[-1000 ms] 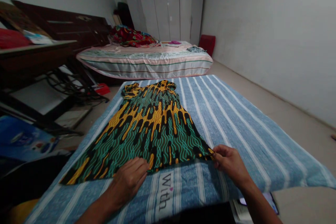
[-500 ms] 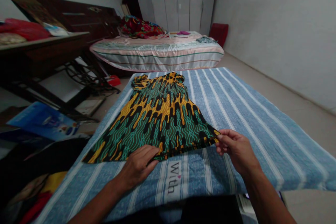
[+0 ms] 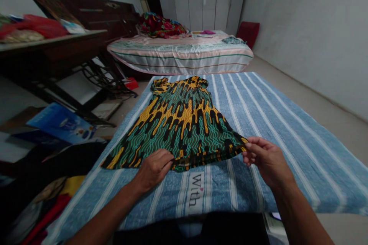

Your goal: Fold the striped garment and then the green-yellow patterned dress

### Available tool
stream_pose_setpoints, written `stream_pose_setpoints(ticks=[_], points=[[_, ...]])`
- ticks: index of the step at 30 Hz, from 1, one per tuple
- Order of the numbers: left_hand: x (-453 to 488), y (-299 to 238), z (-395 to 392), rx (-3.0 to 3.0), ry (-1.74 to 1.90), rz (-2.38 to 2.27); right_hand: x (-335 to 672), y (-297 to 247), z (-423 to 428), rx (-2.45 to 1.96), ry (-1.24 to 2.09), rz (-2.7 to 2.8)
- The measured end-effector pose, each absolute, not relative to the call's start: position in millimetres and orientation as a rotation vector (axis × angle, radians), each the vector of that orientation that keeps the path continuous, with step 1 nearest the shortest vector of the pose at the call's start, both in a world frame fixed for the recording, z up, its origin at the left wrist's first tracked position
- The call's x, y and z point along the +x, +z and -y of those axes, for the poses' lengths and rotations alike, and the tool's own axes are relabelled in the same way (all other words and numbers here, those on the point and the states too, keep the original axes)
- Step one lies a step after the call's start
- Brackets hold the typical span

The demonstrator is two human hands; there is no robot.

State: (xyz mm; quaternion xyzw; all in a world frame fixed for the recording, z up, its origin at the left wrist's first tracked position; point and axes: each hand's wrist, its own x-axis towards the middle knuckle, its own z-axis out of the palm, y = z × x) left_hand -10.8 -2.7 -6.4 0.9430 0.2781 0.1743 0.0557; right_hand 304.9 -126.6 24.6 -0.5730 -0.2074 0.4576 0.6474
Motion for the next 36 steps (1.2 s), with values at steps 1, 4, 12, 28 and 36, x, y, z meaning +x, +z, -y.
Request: stream_pose_setpoints(ticks=[1, 4, 12, 28, 36], points=[[-11, -5, 2, 2.868, 0.523, -0.844, 306, 25, 127, -1.311, 1.035, 0.472], [-10, -1, 3, 2.859, 0.555, -0.808, 311, 22, 131, -1.326, 1.01, 0.454], [-2, -5, 11, 2.917, 0.486, -0.704, 327, -11, 149, -1.42, 0.975, 0.366], [3, -9, 15, 2.984, 0.209, -0.725, 330, -22, 160, -1.782, 0.924, 0.612], [-5, -5, 16, 2.87, 0.225, -0.724, 334, -22, 158, -1.827, 0.984, 0.62]])
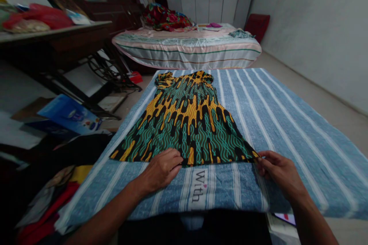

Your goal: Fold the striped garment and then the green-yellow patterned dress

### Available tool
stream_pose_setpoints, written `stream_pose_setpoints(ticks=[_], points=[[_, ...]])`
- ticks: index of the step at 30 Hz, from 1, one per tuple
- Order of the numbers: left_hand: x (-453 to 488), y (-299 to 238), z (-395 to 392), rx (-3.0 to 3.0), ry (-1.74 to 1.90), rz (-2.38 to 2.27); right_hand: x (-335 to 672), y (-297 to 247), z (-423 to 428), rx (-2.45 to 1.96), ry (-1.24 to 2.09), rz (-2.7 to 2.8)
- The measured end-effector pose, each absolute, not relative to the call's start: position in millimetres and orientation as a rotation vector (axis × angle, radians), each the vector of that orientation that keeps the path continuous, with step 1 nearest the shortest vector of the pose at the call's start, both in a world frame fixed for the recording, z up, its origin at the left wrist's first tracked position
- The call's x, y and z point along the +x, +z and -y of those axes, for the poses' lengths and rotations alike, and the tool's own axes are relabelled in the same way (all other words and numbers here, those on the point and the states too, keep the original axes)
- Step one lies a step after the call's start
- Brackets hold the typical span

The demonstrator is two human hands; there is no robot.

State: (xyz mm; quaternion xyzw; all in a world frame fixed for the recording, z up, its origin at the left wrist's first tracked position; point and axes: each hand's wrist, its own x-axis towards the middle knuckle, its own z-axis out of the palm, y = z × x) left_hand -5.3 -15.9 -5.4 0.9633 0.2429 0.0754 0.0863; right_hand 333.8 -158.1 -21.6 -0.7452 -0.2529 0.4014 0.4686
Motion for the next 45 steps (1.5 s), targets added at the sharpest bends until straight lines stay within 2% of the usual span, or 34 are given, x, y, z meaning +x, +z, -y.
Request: stream_pose_setpoints(ticks=[8, 12, 14, 16, 18, 21, 23, 28, 31, 33, 35, 37, 39, 45], points=[[-6, -3, 23, 2.916, 0.097, -0.772, 337, -19, 160, -1.897, 0.998, 0.62], [-2, 1, 29, 2.983, 0.021, -0.799, 353, -29, 168, -1.988, 0.963, 0.795], [-2, 2, 31, 3.0, 0.004, -0.791, 358, -37, 171, -2.104, 0.715, 0.985], [-2, 2, 32, 3.006, -0.008, -0.789, 349, -42, 170, -2.181, 0.254, 1.197], [-3, 2, 33, 3.0, -0.008, -0.791, 322, -42, 162, -2.081, -0.16, 1.413], [-5, 1, 32, 2.971, 0.03, -0.798, 258, -39, 139, -1.573, -0.242, 1.794], [-6, 0, 33, 2.938, 0.09, -0.783, 214, -40, 121, -1.358, -0.184, 1.953], [-27, -3, 34, 2.818, 0.402, -0.708, 160, -56, 97, -1.419, -0.223, 2.172], [-63, -3, 25, 2.739, 0.686, -1.004, 161, -67, 97, -1.397, -0.319, 2.224], [-95, -1, 14, 2.61, 0.803, -1.477, 164, -72, 99, -1.348, -0.369, 2.226], [-126, 4, 4, 2.351, 0.695, -2.029, 165, -75, 100, -1.326, -0.371, 2.22], [-149, 10, -5, 2.061, 0.473, -2.303, 165, -76, 101, -1.353, -0.332, 2.204], [-160, 14, -11, 1.915, 0.346, -2.324, 164, -77, 102, -1.372, -0.318, 2.195], [-153, 14, -28, 1.867, 0.289, -2.198, 171, -87, 103, -1.338, -0.345, 2.253]])
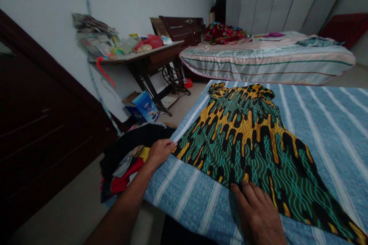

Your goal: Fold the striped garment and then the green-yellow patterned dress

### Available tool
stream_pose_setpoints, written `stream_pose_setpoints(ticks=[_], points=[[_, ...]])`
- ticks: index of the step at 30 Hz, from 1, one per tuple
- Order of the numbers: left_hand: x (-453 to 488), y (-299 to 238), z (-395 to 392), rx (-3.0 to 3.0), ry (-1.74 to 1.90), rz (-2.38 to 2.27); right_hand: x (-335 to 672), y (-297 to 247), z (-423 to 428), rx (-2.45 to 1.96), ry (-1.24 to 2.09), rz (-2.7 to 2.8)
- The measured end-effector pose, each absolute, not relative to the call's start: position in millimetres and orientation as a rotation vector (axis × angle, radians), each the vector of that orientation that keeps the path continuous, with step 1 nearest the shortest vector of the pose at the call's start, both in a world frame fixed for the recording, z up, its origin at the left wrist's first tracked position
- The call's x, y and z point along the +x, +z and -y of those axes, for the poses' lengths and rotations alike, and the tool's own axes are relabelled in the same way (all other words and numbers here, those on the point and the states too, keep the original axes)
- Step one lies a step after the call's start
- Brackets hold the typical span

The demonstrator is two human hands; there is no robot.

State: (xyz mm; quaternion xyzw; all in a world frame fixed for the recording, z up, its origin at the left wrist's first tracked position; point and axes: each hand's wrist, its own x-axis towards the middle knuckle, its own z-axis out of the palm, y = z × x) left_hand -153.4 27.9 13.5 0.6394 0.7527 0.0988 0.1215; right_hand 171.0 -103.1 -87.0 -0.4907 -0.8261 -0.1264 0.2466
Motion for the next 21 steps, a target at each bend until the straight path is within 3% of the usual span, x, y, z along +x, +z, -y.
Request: stream_pose_setpoints(ticks=[11, 21], points=[[-147, 1, -32, 1.861, 0.512, -2.064, 178, -105, 102, -1.298, -0.323, 2.254], [-143, 1, -36, 1.784, 0.667, -2.008, 173, -84, 96, -1.272, -0.328, 2.248]])
